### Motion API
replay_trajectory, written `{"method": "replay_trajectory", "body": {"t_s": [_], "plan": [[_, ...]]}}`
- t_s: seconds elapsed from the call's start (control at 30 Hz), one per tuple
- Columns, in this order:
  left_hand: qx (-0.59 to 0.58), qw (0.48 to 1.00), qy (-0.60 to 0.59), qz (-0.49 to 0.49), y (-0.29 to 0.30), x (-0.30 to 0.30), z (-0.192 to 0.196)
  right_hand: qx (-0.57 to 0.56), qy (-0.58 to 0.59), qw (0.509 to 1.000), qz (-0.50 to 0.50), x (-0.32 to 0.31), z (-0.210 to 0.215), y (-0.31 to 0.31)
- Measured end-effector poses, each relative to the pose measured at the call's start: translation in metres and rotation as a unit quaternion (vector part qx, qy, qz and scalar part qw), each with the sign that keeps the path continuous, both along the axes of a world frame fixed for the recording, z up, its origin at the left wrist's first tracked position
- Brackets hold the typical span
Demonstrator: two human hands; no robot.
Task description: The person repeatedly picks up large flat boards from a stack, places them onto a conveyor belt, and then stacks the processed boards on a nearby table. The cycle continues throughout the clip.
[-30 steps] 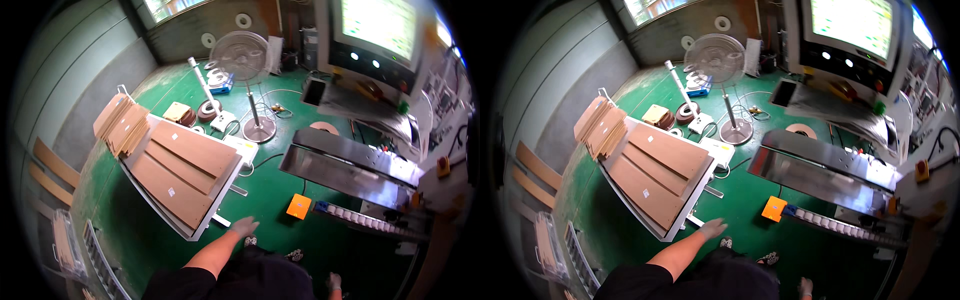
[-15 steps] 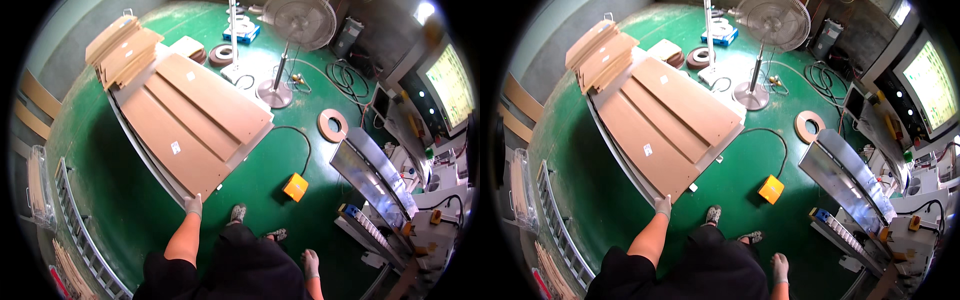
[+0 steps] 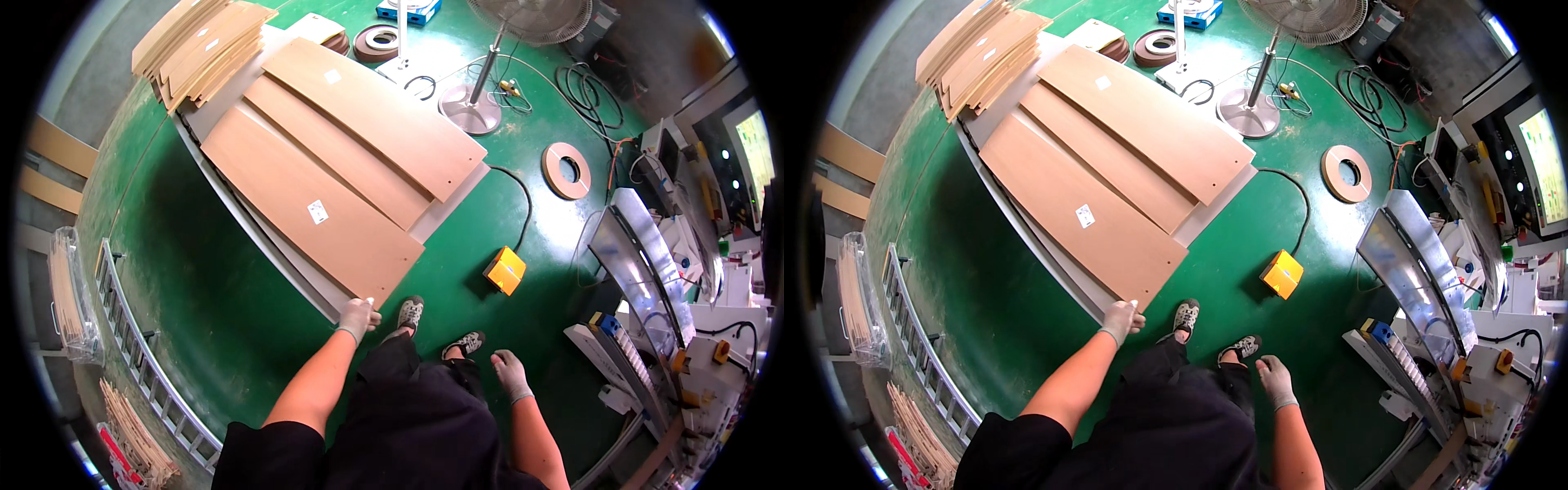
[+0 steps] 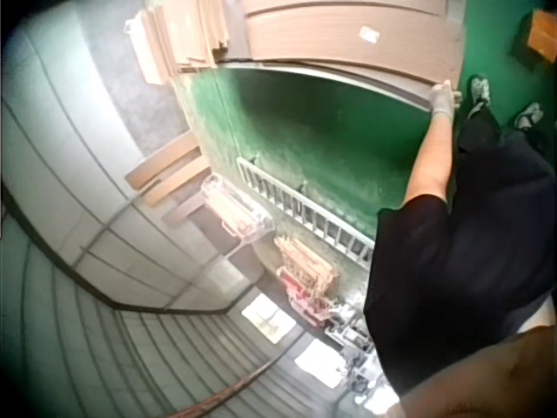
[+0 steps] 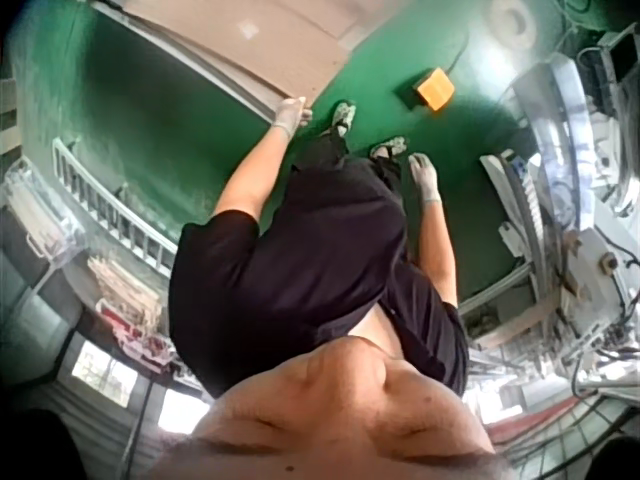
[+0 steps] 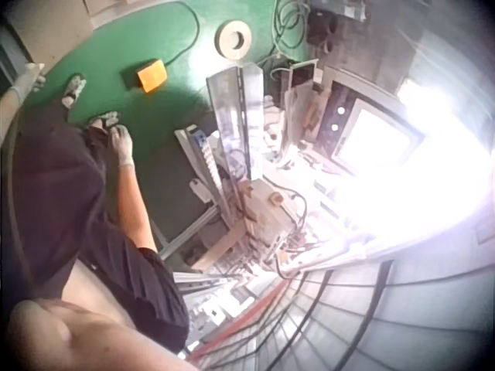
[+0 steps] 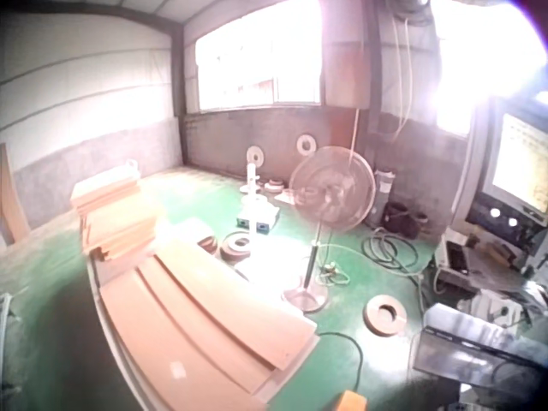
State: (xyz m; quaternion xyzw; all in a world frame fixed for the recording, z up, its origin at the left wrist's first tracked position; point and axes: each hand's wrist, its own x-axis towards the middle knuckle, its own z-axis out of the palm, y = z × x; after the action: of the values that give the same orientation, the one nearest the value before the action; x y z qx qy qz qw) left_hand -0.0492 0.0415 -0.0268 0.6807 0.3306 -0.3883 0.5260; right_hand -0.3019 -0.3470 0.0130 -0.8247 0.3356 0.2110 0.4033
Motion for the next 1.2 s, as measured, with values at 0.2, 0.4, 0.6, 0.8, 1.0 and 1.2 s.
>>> {"method": "replay_trajectory", "body": {"t_s": [0.2,0.4,0.6,0.8,1.0,1.2], "plan": [[-0.048,0.959,-0.063,-0.272,-0.049,-0.067,-0.008,0.250,0.006,0.954,-0.166,0.038,-0.019,0.017],[0.064,0.875,-0.114,-0.465,-0.015,-0.077,0.002,0.387,-0.036,0.872,-0.297,0.103,-0.075,0.073],[0.052,0.993,-0.100,-0.028,0.079,-0.023,-0.005,0.368,-0.170,0.878,-0.255,0.108,-0.072,0.082],[-0.095,0.925,-0.091,0.357,0.105,0.052,0.008,0.386,-0.236,0.823,-0.345,0.058,0.061,0.057],[-0.281,0.846,-0.098,0.442,0.018,0.061,0.048,0.063,-0.335,0.854,-0.393,-0.006,0.121,0.033],[-0.427,0.827,-0.142,0.339,-0.059,0.067,0.117,-0.128,-0.472,0.763,-0.424,-0.052,0.133,0.002]]}}
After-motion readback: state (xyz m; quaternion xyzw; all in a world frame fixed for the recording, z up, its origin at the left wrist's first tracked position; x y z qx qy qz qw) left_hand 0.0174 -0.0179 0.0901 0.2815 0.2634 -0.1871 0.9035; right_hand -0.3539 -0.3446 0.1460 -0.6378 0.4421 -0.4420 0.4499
